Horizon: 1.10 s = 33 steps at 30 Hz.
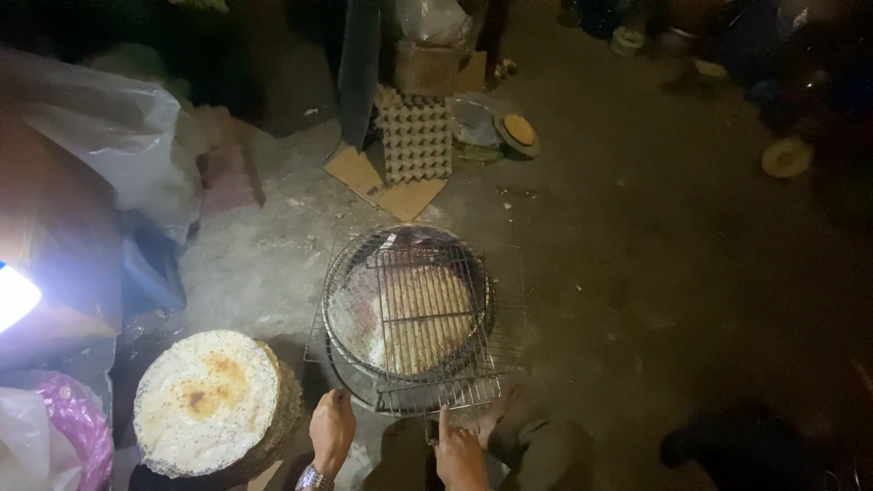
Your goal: Grilling large rice crackers over a charcoal fire, flipping and rotating them for even cooking.
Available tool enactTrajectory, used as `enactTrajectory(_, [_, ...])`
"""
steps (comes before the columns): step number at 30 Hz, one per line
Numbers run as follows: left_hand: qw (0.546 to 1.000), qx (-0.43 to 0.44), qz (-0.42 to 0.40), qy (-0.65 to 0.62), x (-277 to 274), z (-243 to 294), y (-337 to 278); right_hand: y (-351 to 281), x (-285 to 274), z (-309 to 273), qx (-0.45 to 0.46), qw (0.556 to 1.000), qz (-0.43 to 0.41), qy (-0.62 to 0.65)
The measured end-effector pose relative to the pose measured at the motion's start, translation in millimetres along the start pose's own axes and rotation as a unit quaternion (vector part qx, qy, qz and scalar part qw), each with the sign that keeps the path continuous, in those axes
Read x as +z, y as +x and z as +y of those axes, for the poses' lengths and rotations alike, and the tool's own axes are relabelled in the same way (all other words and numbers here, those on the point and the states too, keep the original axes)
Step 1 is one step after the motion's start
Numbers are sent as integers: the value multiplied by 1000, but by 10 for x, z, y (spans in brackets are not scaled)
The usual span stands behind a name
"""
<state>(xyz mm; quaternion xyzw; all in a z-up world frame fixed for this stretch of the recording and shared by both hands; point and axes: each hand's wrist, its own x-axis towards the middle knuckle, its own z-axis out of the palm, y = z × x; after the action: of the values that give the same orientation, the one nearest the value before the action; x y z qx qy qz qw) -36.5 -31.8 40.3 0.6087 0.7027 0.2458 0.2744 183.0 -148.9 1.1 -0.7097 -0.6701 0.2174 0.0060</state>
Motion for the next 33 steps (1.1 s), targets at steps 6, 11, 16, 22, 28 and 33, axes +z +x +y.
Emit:
enactTrajectory(6, [1000,-1,-11,6,-3,19,-18,-10,-24,-23,-2,1000,22,6])
enactTrajectory(11, [1000,-4,-14,7,30,5,-30,-17,-3,-9,8,1000,-6,19])
enactTrajectory(16, [1000,16,-10,22,23,60,-68,-8,122,34,-25,998,58,13])
enactTrajectory(22, [979,171,79,72,72,90,-119,-42,9,-28,-26,998,49,8])
enactTrajectory(28, [972,207,60,91,94,199,-98,-35,30,-11,-31,998,48,11])
enactTrajectory(33, [966,229,64,107,157,147,-73,-14,121,-3,-42,990,134,-14])
